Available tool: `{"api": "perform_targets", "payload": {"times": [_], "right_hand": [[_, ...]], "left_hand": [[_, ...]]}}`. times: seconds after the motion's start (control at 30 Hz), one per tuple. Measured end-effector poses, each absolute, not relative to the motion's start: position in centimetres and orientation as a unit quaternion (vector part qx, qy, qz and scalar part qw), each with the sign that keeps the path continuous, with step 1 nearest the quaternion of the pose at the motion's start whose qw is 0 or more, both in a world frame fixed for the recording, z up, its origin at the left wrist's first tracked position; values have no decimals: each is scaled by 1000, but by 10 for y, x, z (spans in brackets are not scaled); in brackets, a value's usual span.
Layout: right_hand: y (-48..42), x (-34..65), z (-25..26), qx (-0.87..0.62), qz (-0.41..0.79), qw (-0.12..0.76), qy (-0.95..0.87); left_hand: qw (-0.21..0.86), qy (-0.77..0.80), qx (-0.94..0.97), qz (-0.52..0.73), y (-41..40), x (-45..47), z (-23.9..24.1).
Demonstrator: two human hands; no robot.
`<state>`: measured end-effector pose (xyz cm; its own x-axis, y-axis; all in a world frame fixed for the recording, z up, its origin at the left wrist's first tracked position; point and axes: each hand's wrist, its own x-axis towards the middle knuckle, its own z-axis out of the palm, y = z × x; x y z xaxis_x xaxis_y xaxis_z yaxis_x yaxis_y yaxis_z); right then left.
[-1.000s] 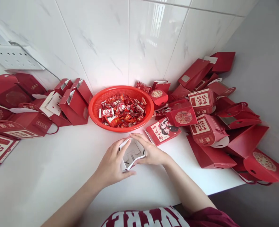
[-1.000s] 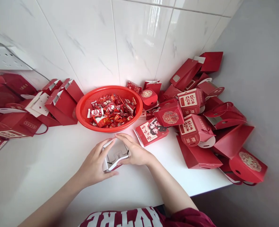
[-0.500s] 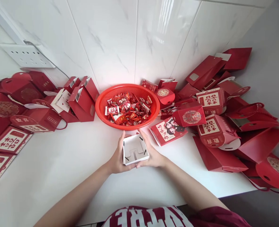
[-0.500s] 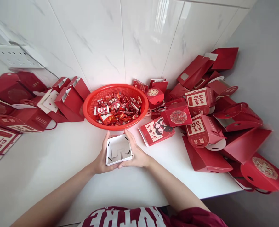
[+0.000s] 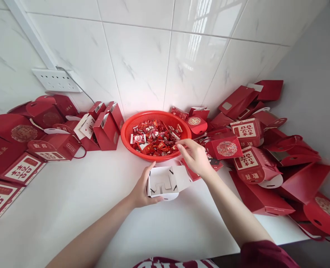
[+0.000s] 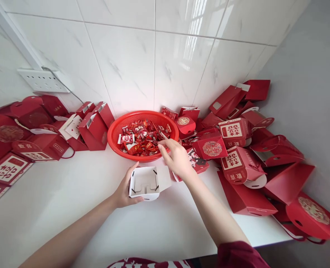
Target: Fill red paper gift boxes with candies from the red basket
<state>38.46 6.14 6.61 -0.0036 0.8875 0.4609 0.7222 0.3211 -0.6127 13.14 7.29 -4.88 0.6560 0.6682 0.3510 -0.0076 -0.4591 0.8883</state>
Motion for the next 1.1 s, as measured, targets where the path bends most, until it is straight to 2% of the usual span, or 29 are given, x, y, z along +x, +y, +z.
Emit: {"api": "perform_targets", "payload": {"times": [0.03,0.1,0.2,0.33,0.5,0.67,0.83,1.1], "right_hand": [[76,381,75,-580,133,362,-718],[108,371,87,-544,255,199,-775],[149,352,89,-442,357,86,-818],[180,328,79,-359,406,37,-840],[214,307,66,-441,274,57,-853],[237,290,54,-474,232,36,-849],[232,288,40,-428,261,-32,-865],[223,300,42,-404,327,-44,-853]], "left_hand": [[482,205,774,357,73,131,-50],[495,194,770,353,73,131,-51],[494,191,773,348,73,129,-50],[477,203,783,344,72,126,-49],[470,205,790,337,73,125,-50],[467,205,791,337,73,125,-52],[459,213,794,337,73,126,-51],[458,210,792,344,73,126,-50]]}}
